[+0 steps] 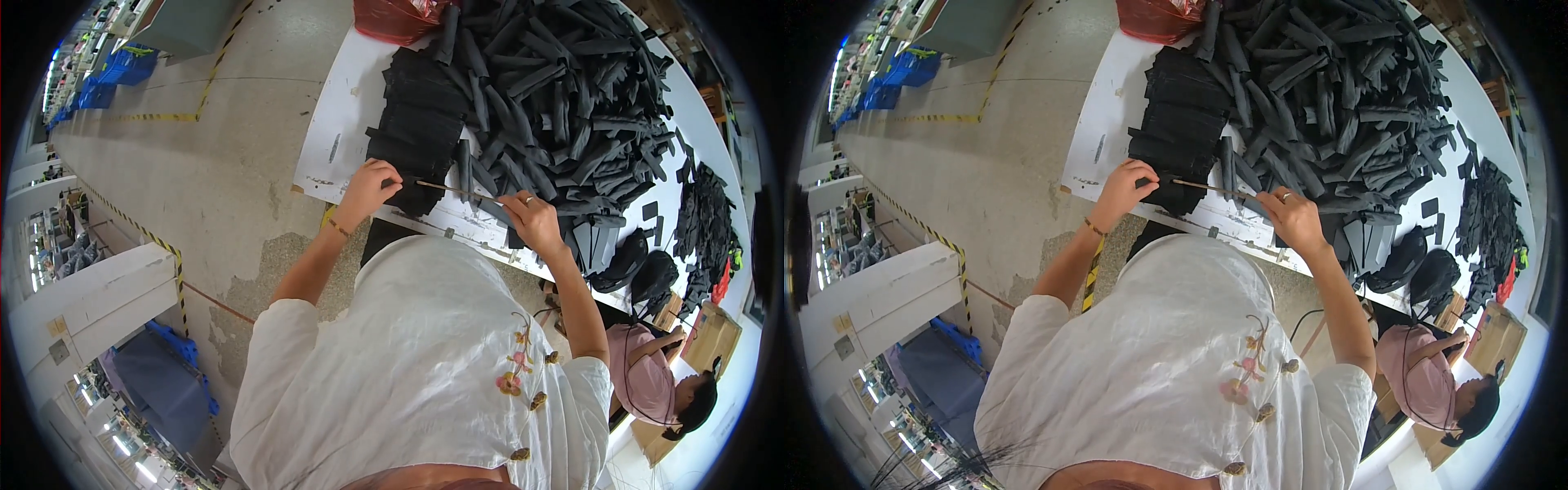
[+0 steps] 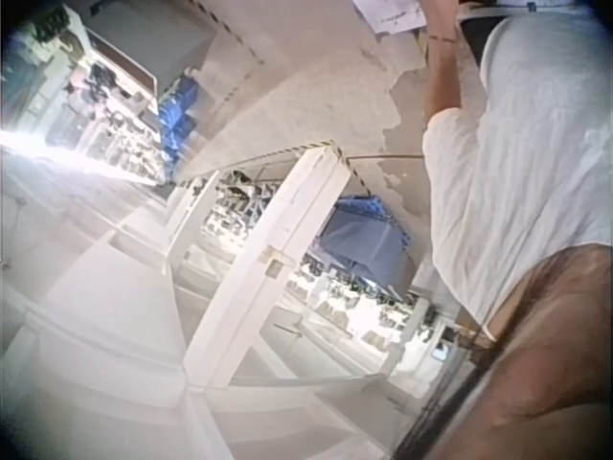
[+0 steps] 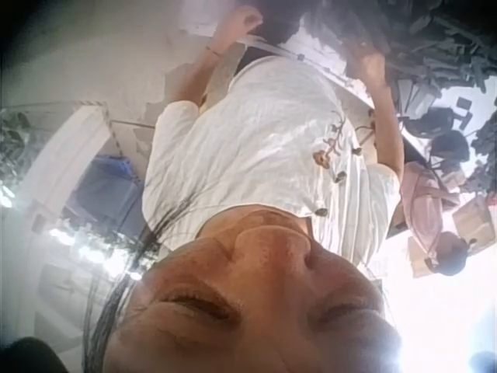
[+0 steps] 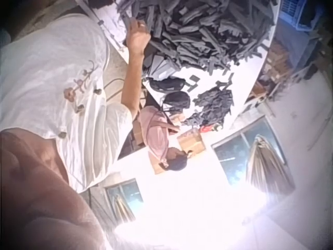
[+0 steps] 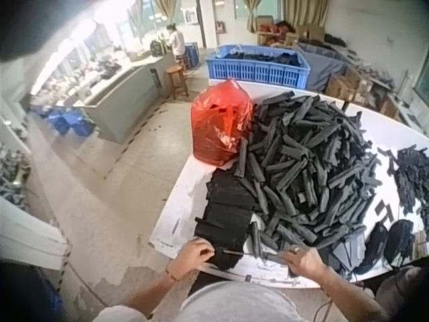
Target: Inserting black foam strips into a fabric sleeve using a wooden stick.
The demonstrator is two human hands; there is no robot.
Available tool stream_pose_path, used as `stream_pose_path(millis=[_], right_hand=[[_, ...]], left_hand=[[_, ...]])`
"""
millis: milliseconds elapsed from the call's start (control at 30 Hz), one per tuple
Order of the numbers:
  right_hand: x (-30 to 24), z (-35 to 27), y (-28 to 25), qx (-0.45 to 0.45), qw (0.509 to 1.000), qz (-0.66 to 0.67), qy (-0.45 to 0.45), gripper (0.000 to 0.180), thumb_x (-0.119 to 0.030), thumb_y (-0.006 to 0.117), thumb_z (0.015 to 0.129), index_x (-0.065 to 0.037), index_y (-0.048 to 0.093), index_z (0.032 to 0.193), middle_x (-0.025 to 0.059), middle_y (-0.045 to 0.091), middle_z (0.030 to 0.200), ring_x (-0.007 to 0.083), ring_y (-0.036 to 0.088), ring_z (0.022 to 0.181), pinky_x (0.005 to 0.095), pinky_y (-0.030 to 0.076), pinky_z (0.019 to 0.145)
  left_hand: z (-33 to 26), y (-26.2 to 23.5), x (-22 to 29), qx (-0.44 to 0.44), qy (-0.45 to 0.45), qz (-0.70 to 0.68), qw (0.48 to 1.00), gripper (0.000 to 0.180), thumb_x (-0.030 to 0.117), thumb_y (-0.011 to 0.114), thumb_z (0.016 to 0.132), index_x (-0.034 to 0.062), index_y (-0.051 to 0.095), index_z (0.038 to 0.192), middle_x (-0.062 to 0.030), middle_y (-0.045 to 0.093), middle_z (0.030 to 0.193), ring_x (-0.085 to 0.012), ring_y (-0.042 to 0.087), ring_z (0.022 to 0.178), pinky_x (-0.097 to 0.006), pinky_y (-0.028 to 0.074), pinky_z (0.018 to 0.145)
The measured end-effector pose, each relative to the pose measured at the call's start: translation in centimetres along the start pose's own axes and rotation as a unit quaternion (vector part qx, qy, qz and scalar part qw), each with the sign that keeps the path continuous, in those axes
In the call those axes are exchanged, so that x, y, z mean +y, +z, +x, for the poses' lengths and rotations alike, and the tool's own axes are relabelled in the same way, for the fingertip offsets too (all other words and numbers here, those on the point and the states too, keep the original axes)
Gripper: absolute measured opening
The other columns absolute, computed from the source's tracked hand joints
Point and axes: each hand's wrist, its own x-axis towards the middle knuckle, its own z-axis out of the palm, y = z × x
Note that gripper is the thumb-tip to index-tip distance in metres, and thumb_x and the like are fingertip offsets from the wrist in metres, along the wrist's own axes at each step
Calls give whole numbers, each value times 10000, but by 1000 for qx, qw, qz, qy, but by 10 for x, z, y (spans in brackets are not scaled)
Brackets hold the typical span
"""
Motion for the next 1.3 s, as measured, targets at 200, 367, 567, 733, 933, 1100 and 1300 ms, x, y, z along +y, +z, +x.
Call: stream_pose_path(millis=[200,367,567,733,933,1100,1300], right_hand=[[-9,13,20,-19,999,4,-25,233,-64,679,766,-111,678,994,69,629,798,256,637,696,357,530,592],[-37,31,71,73,972,221,28,233,-90,647,853,-42,631,1080,86,626,792,208,583,586,313,469,542],[-66,37,79,-45,800,525,285,177,-91,617,896,12,620,1040,44,572,672,104,473,547,273,388,495],[-90,51,92,144,930,270,201,83,-46,595,887,24,553,874,178,583,702,279,546,561,369,415,523],[-90,21,84,38,953,217,209,101,-72,556,909,21,536,877,252,566,778,446,560,720,460,433,599],[-78,-32,50,-27,971,174,162,99,-76,572,896,4,539,850,243,591,759,422,599,691,482,461,578],[-82,-80,-12,-86,956,193,203,179,-135,678,847,-9,561,898,149,582,690,279,594,585,363,466,529]], left_hand=[[20,8,21,-23,72,-7,997,102,105,720,729,56,660,795,-54,658,868,-248,599,879,-345,474,800],[50,6,99,142,195,70,968,283,177,768,691,110,646,937,-76,563,1157,-291,501,1132,-416,395,945],[37,30,53,173,-195,-726,637,280,230,693,854,45,575,1028,-111,581,1058,-259,571,986,-405,482,884],[57,56,82,211,-284,-763,541,264,286,681,882,31,616,905,-82,607,717,-254,627,686,-376,539,699],[84,28,67,345,-307,-654,599,290,307,706,861,40,601,825,-25,534,615,-123,488,464,-257,427,448],[91,22,54,360,-322,-632,606,312,303,677,881,72,541,721,31,424,505,-56,333,363,-215,249,350],[113,-27,25,427,-238,-645,588,336,342,584,938,122,460,718,39,354,511,-66,281,398,-236,236,389]])
